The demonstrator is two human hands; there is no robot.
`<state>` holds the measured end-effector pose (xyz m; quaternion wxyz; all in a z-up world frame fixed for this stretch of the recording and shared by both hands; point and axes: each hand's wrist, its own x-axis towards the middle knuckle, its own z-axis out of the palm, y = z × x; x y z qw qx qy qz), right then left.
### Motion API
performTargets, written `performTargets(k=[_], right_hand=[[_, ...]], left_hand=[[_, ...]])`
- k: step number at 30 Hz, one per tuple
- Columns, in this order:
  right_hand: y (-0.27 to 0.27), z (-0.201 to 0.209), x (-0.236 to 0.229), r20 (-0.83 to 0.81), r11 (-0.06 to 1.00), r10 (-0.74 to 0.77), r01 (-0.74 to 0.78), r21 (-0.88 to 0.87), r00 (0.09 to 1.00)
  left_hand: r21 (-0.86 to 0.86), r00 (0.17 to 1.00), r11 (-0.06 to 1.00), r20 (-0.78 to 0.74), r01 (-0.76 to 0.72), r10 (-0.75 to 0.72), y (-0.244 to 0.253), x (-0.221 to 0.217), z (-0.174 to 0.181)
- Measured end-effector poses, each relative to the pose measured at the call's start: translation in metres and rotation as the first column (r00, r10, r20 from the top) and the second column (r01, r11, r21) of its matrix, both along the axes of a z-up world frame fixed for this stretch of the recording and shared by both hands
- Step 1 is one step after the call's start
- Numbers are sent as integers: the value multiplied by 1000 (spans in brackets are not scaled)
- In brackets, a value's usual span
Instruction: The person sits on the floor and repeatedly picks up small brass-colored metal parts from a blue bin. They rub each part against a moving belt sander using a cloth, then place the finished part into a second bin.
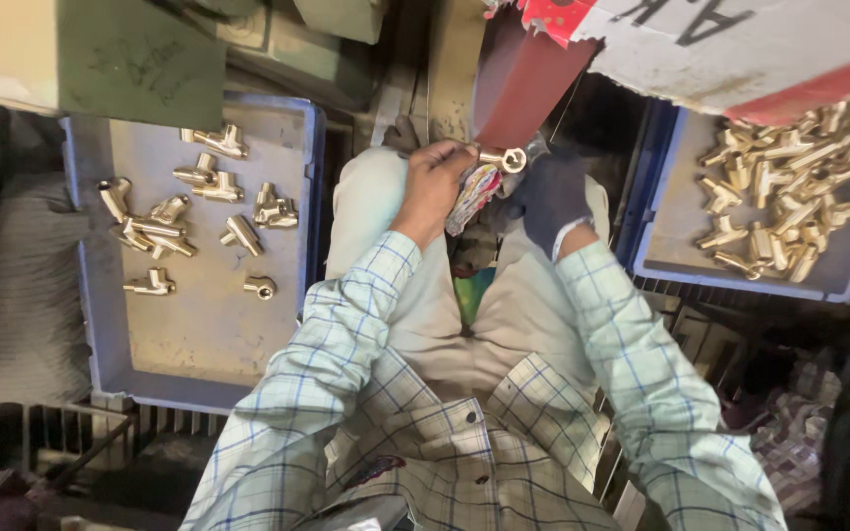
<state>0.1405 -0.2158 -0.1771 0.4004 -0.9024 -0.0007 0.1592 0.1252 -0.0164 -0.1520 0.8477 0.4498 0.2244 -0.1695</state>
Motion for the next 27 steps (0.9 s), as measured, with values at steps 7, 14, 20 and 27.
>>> performTargets(k=[7,14,20,27], right_hand=[[-3,37,22,-785,613,-158,683,398,599],[30,183,-84,405,903,-63,-120,413,912],[46,196,-109,490,907,-131,-95,409,862],[34,177,-101,203,766,-115,-43,641,972]], left_hand=[[341,917,940,381,-19,-120,4,-7,26],[578,780,814,530,-47,-332,37,-68,106],[660,603,705,681,-261,-415,30,-91,146],[635,857,768,437,-80,-272,58,-97,83]])
